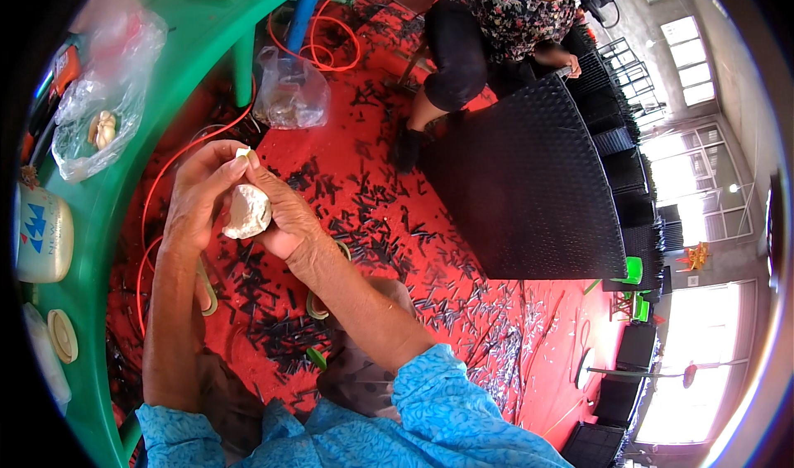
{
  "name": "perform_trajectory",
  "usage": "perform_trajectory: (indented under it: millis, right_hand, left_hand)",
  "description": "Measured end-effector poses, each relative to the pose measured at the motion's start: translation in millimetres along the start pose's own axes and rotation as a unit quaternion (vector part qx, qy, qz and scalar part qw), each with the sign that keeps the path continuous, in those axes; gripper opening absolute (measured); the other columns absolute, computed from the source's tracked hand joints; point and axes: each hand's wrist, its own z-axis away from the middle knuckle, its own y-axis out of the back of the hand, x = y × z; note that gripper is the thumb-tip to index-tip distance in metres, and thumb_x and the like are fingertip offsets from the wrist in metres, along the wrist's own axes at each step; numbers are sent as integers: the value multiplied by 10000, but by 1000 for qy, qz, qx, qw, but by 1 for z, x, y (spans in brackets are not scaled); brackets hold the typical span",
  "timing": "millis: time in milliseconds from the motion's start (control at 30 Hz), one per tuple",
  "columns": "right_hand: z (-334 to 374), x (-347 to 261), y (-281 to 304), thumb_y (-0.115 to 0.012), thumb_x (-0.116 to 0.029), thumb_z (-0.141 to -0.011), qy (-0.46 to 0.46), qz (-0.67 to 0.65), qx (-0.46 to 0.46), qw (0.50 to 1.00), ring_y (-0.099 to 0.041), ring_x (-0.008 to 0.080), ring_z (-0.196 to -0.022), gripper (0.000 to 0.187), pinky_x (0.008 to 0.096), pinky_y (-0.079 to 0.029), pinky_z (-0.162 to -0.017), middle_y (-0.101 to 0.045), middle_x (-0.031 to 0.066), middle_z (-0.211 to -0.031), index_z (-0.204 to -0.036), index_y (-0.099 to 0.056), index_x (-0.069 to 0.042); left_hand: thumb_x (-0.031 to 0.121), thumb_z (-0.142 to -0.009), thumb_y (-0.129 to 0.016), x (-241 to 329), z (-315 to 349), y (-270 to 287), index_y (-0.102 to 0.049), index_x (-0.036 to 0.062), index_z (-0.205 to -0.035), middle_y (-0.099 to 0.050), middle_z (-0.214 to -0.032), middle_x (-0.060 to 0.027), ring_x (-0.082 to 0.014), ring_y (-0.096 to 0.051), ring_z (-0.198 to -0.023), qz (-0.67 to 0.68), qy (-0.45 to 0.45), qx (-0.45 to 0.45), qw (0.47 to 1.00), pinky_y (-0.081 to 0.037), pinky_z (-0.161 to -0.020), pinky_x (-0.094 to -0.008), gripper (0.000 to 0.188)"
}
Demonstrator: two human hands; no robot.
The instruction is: The person breaks apart a white food item by hand, then picks up a large translucent container and brings it close to the camera before continuing to handle the food.
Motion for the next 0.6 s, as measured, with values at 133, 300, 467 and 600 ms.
perform_trajectory:
  millis: [133,300,467,600]
  right_hand:
    - [-2,1,6,-610,-248,-792,-3,-6,-10,1000,-573,147,-764,247,310,-507,-659,-576,16,-851,-973,-534,-97]
    - [-1,0,1,-614,-245,-789,-7,-2,-12,1000,-575,146,-755,246,301,-509,-644,-579,15,-843,-972,-536,-101]
    - [2,-2,-4,-621,-245,-783,-14,6,-14,1000,-576,144,-751,245,298,-509,-637,-580,15,-839,-968,-540,-107]
    - [-1,-2,1,-625,-245,-780,-18,1,-15,1000,-576,144,-750,246,300,-509,-638,-581,13,-836,-966,-541,-108]
  left_hand:
    - [194,-781,-588,0,0,1,-560,32,-858,-549,-735,2,-49,-502,-629,6,1,-5,1000,-369,-508,-159,181]
    - [183,-781,-589,1,1,1,-560,30,-857,-548,-741,-3,-58,-506,-656,11,0,-7,1000,-385,-551,-173,173]
    - [177,-782,-588,0,0,2,-559,30,-857,-547,-743,-3,-60,-504,-659,14,-1,-9,1000,-389,-567,-176,167]
    - [171,-783,-585,0,1,1,-559,31,-859,-548,-745,-4,-60,-504,-660,22,-1,-6,1000,-386,-569,-177,162]
